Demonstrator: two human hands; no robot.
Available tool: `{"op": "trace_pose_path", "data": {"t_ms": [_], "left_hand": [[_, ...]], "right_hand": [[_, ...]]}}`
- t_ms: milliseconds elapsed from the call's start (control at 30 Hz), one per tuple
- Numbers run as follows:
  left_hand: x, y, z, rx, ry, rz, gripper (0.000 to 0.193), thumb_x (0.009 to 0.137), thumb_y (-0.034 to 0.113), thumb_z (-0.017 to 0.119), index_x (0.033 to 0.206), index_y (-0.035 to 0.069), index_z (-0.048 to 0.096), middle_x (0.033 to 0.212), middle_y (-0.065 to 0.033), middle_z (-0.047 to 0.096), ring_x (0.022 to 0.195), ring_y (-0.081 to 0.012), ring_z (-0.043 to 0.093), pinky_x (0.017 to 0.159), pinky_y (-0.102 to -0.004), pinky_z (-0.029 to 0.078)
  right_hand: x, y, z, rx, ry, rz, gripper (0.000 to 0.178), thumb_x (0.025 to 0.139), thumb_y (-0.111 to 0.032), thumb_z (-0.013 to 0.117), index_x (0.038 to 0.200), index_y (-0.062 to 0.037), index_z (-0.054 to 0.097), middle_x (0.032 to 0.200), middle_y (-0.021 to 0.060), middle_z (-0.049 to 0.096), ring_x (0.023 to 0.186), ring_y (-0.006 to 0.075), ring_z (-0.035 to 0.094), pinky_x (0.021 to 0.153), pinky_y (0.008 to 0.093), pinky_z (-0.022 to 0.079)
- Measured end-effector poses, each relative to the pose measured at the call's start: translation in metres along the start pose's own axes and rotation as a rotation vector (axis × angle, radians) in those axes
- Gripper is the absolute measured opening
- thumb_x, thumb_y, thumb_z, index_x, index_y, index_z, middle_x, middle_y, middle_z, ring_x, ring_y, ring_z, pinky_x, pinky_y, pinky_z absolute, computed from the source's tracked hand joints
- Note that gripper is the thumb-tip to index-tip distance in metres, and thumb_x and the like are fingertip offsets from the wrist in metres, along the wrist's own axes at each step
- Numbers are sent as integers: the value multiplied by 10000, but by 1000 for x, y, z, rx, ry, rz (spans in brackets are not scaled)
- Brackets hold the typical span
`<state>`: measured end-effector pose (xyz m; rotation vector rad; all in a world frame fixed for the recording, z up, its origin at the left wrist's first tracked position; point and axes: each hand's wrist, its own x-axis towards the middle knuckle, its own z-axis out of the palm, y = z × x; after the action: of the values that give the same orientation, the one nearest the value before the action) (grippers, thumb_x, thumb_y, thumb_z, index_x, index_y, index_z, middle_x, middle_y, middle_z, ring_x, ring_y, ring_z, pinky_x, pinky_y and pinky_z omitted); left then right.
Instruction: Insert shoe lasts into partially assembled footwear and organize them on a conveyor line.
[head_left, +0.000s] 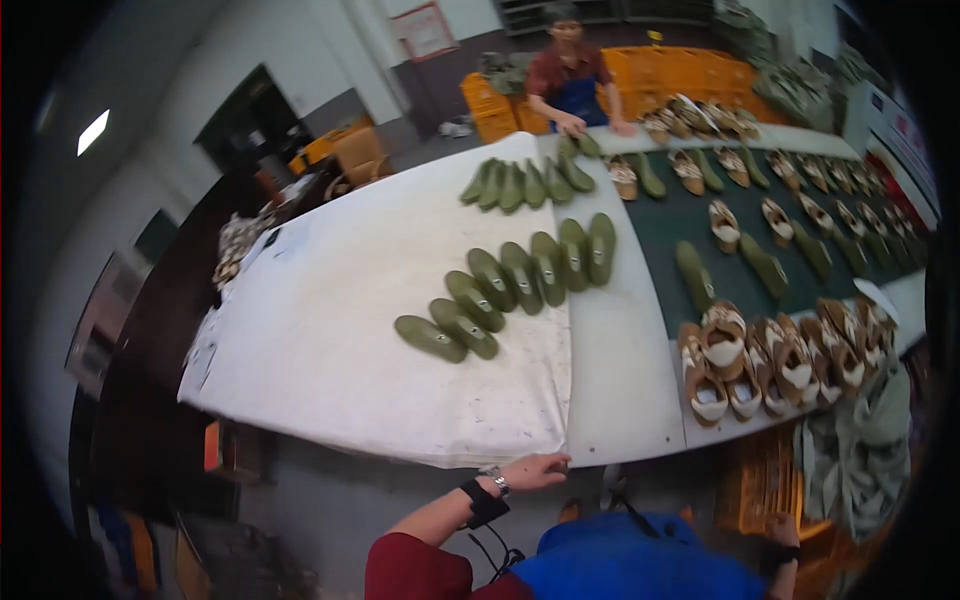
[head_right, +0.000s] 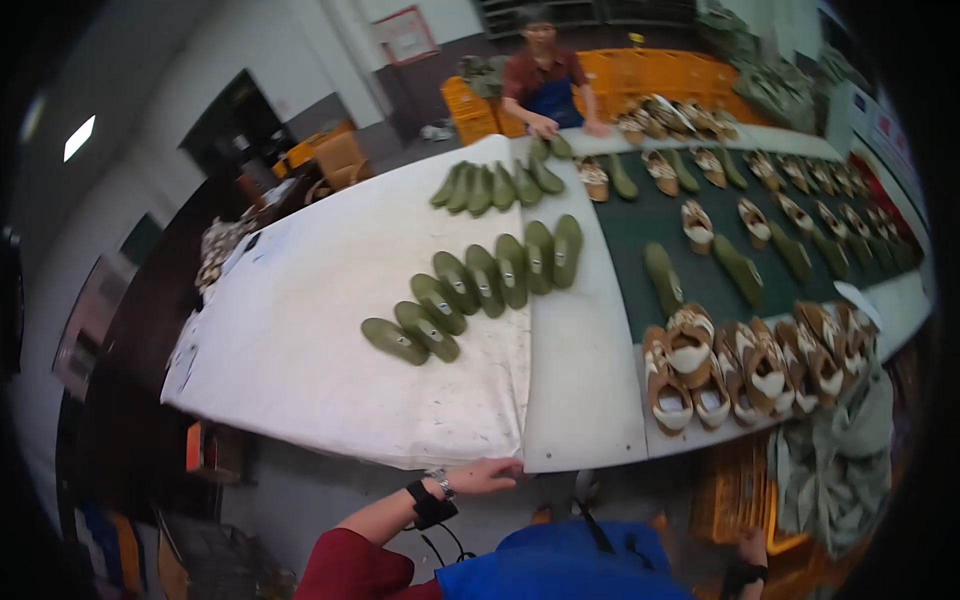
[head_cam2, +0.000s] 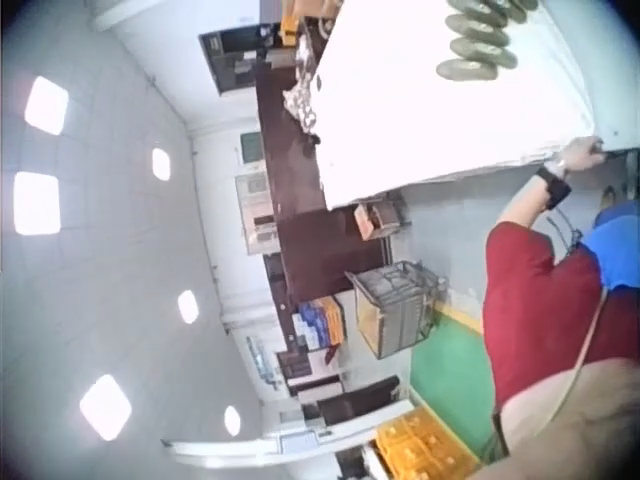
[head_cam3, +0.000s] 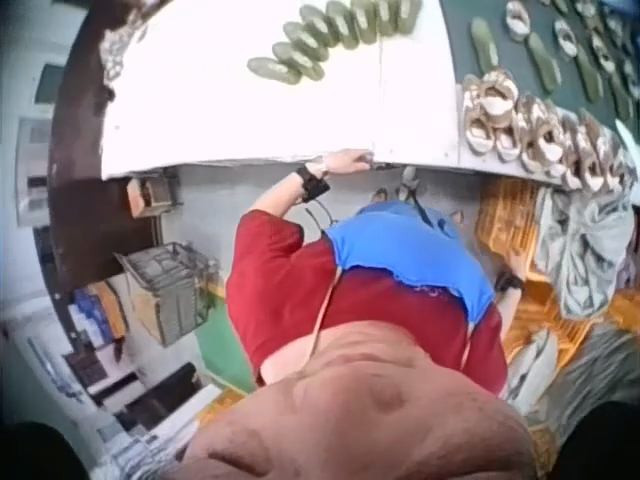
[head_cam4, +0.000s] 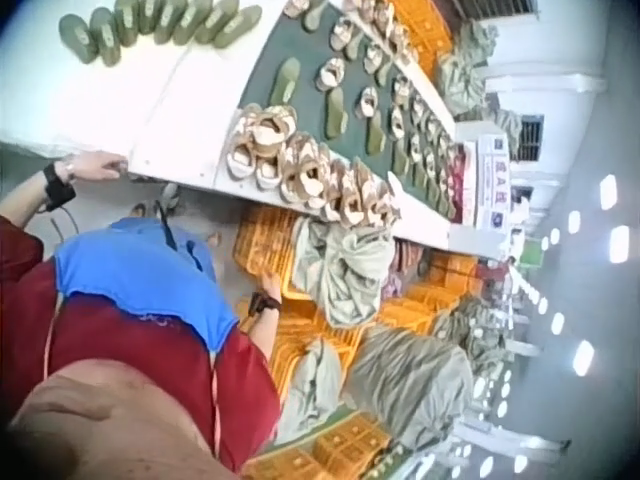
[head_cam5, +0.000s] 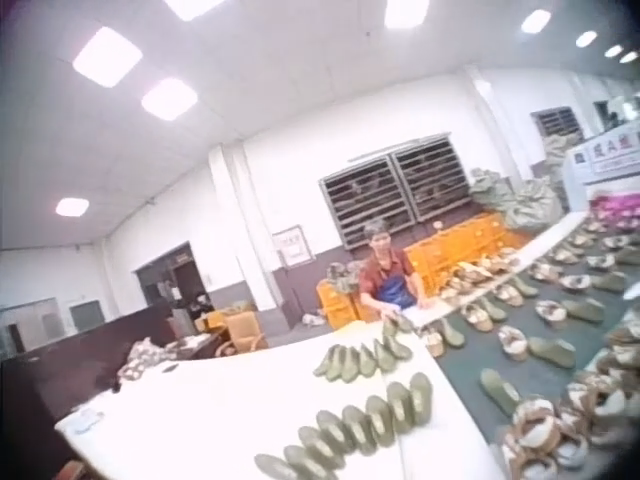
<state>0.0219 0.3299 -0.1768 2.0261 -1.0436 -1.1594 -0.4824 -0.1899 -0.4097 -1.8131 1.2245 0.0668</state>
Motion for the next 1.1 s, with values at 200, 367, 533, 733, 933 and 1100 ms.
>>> {"op": "trace_pose_path", "data": {"t_ms": [200,367,533,733,933,1100], "left_hand": [[-22,44,-64,412,-72,174,431,809,246,580,1177,41,495,1062,-183,585,980,-336,559,840,-377,448],[52,165,-21,373,-230,640,428,802,193,592,1191,45,491,1071,-169,582,977,-317,559,839,-363,448],[140,246,90,454,-425,825,379,794,141,596,1151,50,509,984,-164,612,918,-330,577,778,-370,461],[274,109,218,870,-588,430,411,748,230,612,1121,73,541,939,-167,623,905,-334,588,784,-397,476],[351,-125,335,1300,-847,149,458,726,261,587,1151,98,535,1076,-160,589,1033,-345,538,893,-399,434],[396,-309,433,1003,-690,-355,605,721,329,610,1229,40,453,1260,-215,453,1135,-328,470,911,-433,414]], "right_hand": [[-195,-84,88,41,-24,267,220,750,-184,571,789,23,634,591,64,589,528,146,553,519,294,457],[-273,-16,109,-108,130,432,283,714,-310,547,752,-50,654,748,173,634,785,331,606,748,393,468],[-357,60,162,17,464,725,407,740,-287,563,1097,-92,581,1011,199,598,929,347,572,846,387,451],[-393,46,266,52,701,1026,727,775,-437,571,1385,-276,208,1317,254,336,1168,449,367,935,509,335],[-386,52,304,-130,937,871,582,852,-221,495,1358,-47,266,1284,276,366,1186,415,355,985,424,300],[-397,64,321,-53,1033,838,533,864,-137,428,1343,30,263,1374,186,310,1282,293,284,1059,367,197]]}}
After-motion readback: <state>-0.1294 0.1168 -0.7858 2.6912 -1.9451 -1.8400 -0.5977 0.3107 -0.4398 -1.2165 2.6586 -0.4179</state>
